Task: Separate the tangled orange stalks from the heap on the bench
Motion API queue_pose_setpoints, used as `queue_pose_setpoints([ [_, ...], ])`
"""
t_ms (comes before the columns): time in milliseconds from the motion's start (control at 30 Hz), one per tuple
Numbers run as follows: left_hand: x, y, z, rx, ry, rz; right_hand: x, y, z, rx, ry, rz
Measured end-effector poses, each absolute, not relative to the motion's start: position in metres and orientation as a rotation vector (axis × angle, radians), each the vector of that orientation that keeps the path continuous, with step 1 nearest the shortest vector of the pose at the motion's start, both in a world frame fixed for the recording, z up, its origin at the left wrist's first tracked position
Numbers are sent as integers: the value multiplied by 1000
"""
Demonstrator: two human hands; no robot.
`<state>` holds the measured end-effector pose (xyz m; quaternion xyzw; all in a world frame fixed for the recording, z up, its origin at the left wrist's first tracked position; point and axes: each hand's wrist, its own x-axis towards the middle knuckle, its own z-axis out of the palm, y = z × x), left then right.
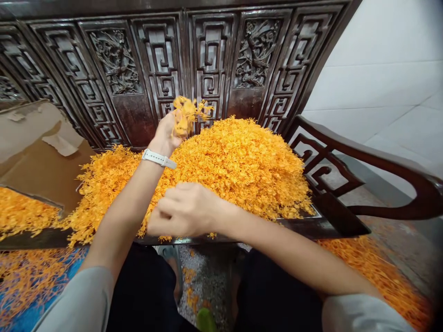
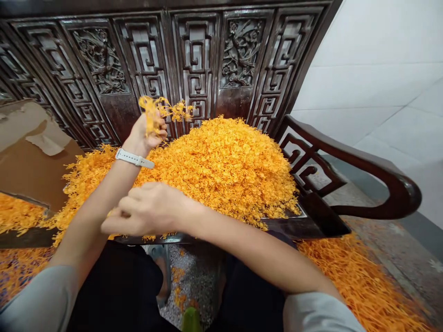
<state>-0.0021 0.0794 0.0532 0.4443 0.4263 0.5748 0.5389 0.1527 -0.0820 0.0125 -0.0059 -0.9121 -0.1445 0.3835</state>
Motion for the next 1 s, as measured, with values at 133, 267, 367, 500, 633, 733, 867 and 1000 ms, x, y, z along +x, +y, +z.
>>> queue_pose_setpoints([
  [133, -21, 89, 55, 888, 918, 1460, 160, -76, 27, -147, -2264, -106],
  [267, -20, 88, 53, 881, 918, 1556, 198, -25, 50, -695, -2057, 248],
  [367, -12, 82, 50, 983, 976, 1560, 224, 11, 46, -1071, -2124, 216],
  [500, -1, 69, 48, 1253, 1132, 1509, 241, 37, 25, -1396, -2187, 219],
  [633, 10, 61, 48, 1503, 1182, 1413, 240, 46, 19, -1216, -1955, 557],
  [733, 18, 60, 47, 1643, 1114, 1348, 231, 45, 22, -1069, -1617, 1045],
  [867, 30, 59, 44, 1917, 1175, 1295, 219, 41, 23, -933, -1341, 1301],
  [1000, 41, 49, 45, 2189, 1320, 1287, 217, 44, 21, -916, -1175, 1208],
])
